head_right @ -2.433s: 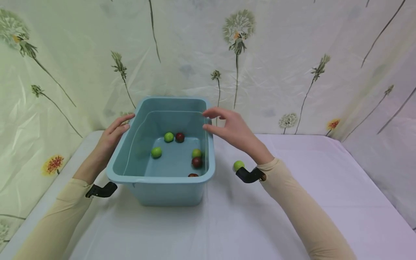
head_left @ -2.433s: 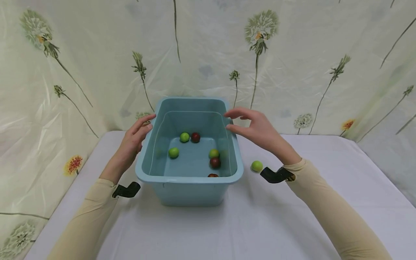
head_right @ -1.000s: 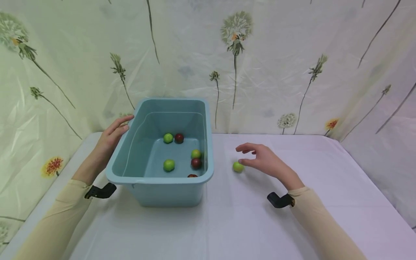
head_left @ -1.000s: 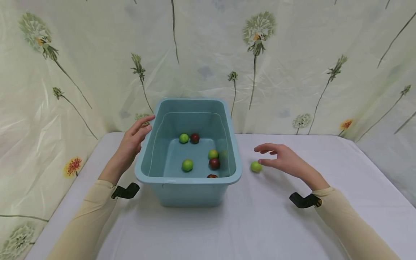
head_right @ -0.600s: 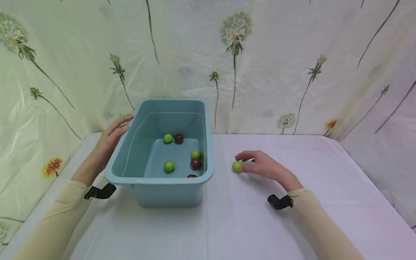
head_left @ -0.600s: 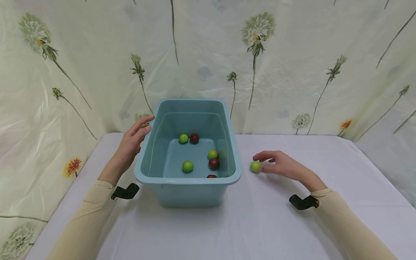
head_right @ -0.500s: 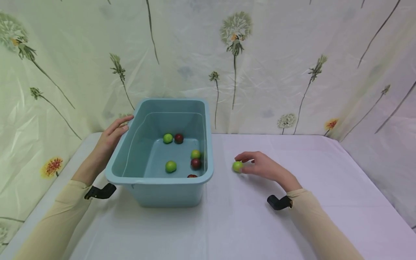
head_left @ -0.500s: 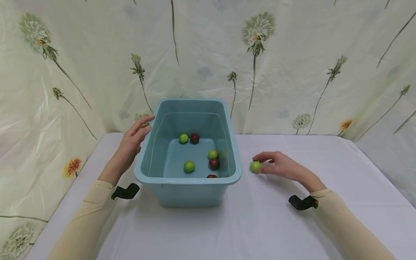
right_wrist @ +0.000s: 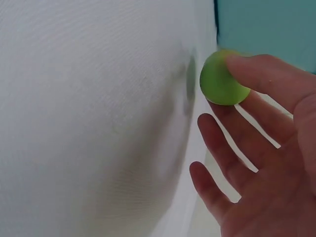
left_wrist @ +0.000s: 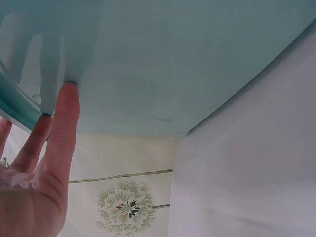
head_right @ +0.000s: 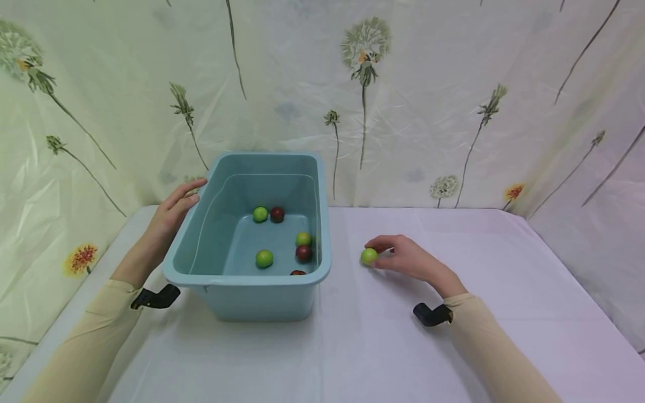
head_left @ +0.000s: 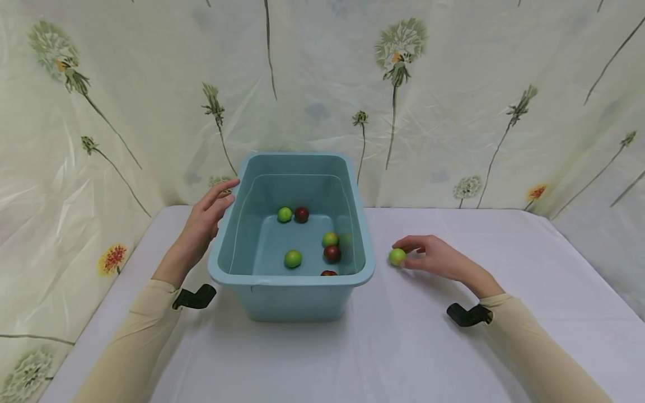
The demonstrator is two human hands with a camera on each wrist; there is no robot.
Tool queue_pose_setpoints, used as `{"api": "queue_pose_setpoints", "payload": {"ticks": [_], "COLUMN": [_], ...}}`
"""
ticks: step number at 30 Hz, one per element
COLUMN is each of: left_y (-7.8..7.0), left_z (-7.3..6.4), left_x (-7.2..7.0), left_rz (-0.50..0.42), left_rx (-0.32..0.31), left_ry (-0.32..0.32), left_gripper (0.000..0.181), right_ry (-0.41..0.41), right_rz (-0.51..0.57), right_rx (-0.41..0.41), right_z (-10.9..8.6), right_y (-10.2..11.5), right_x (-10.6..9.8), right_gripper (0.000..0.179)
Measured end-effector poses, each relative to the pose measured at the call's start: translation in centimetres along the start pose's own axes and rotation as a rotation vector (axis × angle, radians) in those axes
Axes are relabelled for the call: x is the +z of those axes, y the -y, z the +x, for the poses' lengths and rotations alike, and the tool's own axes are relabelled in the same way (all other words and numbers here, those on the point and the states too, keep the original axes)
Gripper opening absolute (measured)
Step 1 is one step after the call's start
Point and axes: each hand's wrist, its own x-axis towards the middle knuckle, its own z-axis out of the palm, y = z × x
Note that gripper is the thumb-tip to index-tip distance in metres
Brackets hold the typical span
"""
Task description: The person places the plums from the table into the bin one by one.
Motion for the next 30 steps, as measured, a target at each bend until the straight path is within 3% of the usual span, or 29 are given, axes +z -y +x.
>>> {"api": "queue_pose_setpoints", "payload": {"ticks": [22, 30], "left_y": [0.1, 0.1], "left_z": [0.1, 0.1], "left_x": [0.0, 0.1], "left_rz": [-0.020, -0.022], "left_rx": [0.005, -0.002], "left_ry": [0.004, 0.001], "left_gripper": [0.051, 0.051], "right_ry": [-0.136, -0.233], "right_rz": [0.046, 0.091], "right_rx": [-0.054, -0.012], "right_z": [0.7, 1.2], "right_y": [2.9, 3.8], "right_x": [-1.0, -1.1], "right_gripper": [0.035, 0.036]}}
